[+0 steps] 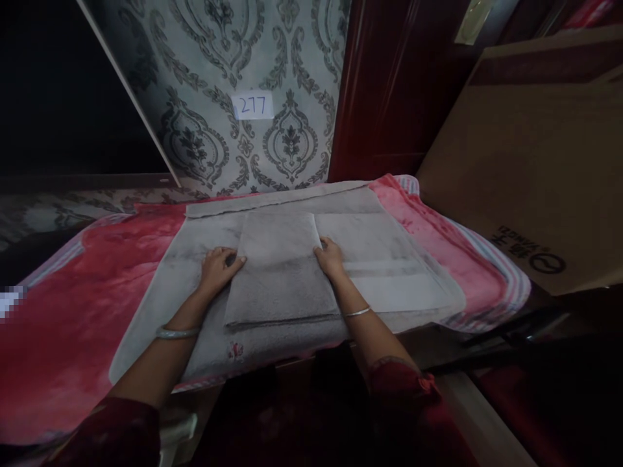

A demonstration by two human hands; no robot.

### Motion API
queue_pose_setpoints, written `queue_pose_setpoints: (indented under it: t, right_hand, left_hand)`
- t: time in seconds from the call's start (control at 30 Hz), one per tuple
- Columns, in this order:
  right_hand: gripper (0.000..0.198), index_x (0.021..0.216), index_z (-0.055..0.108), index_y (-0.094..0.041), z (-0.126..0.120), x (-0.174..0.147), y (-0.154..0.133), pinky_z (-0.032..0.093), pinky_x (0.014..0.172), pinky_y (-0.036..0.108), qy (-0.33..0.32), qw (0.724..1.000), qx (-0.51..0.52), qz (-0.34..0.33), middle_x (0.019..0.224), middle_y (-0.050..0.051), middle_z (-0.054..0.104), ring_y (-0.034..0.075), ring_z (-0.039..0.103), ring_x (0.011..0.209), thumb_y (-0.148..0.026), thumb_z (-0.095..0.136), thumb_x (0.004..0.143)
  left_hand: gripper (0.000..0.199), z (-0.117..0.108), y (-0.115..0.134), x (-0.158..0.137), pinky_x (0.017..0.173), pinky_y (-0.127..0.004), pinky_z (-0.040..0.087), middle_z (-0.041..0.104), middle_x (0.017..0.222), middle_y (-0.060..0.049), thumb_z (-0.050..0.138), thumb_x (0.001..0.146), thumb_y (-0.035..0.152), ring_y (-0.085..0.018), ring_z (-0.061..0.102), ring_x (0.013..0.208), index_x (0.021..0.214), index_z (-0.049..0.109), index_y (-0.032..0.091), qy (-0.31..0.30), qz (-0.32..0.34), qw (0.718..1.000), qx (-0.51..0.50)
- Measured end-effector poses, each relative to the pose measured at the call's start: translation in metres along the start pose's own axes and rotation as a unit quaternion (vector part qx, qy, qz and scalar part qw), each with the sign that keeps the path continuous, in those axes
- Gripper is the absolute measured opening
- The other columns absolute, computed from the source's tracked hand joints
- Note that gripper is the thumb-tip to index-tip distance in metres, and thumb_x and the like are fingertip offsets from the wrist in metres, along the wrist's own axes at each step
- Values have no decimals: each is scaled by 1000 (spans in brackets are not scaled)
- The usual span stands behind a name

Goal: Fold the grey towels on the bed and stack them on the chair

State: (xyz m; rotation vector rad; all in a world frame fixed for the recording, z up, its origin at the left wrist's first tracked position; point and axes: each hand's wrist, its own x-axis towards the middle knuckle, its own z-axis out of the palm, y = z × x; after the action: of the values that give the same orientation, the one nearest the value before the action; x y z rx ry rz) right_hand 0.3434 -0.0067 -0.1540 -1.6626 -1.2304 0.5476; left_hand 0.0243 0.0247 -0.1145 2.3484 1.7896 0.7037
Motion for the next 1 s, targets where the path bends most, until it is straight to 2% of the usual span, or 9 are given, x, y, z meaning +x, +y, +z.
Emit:
queue_pose_setpoints:
  t: [0.17,0.27,0.37,0.57,0.73,0.8,0.87,0.93,1.0]
  right_hand:
    - [44,123,68,-16,-5,-4,-4,48,102,36,-19,1000,-17,1,123,10,70,25,64,112,-25,63,81]
    - [62,139,58,-14,-12,-11,-5,50,99,38,-35,998,-44,1,123,12,69,26,66,109,-29,69,80]
    - [77,151,45,-13,-17,-19,-7,50,99,39,-55,992,-113,-7,127,13,67,27,67,108,-30,70,81]
    - [71,152,44,-13,-15,-24,-15,44,110,40,-70,978,-187,-56,145,14,57,27,57,129,-21,64,85]
    - [63,152,46,-16,-24,-35,-32,47,106,39,-67,959,-271,-55,137,14,62,28,60,124,-22,59,91]
    - [54,149,50,-15,-27,-45,-40,45,108,39,-47,946,-305,-102,138,16,61,28,57,127,-24,55,95]
    - [53,148,51,-14,-24,-58,-45,38,116,42,-60,926,-322,-187,150,16,50,29,45,139,-28,52,98]
    - [56,152,47,-15,-16,-72,-47,29,121,47,-119,900,-330,-257,160,14,38,29,32,149,-34,51,100]
    - [60,156,41,-18,-7,-84,-43,25,123,51,-187,878,-339,-282,164,11,31,28,24,153,-39,48,101]
  left_hand:
    - [32,1,-1,1,92,-42,43,66,114,-11,61,86,46,-33,55,112,102,73,21,4,2,1000,2]
    - [34,1,-2,1,92,-41,43,66,112,-10,59,87,46,-31,56,111,104,73,20,7,6,1000,3]
    - [36,0,-2,1,91,-41,44,66,109,-10,58,87,46,-31,56,109,105,73,19,6,6,1000,11]
    - [35,-1,-2,2,89,-40,45,67,104,-10,58,86,46,-30,58,105,105,73,19,4,7,1000,19]
    - [34,1,-6,3,90,-41,47,67,99,-9,60,86,44,-29,60,104,104,73,19,16,7,1000,7]
    - [32,1,-8,5,93,-43,48,68,101,-9,60,85,42,-29,61,105,104,72,19,31,12,999,-5]
    - [33,-2,-7,6,96,-44,49,68,109,-11,58,85,41,-30,61,110,106,71,18,56,25,998,-20]
    - [37,-7,1,5,102,-46,48,66,121,-13,54,86,39,-30,60,116,113,69,17,68,62,995,-26]
    - [44,-11,16,-3,110,-48,43,63,134,-15,51,88,37,-32,56,128,125,65,16,46,131,990,-14]
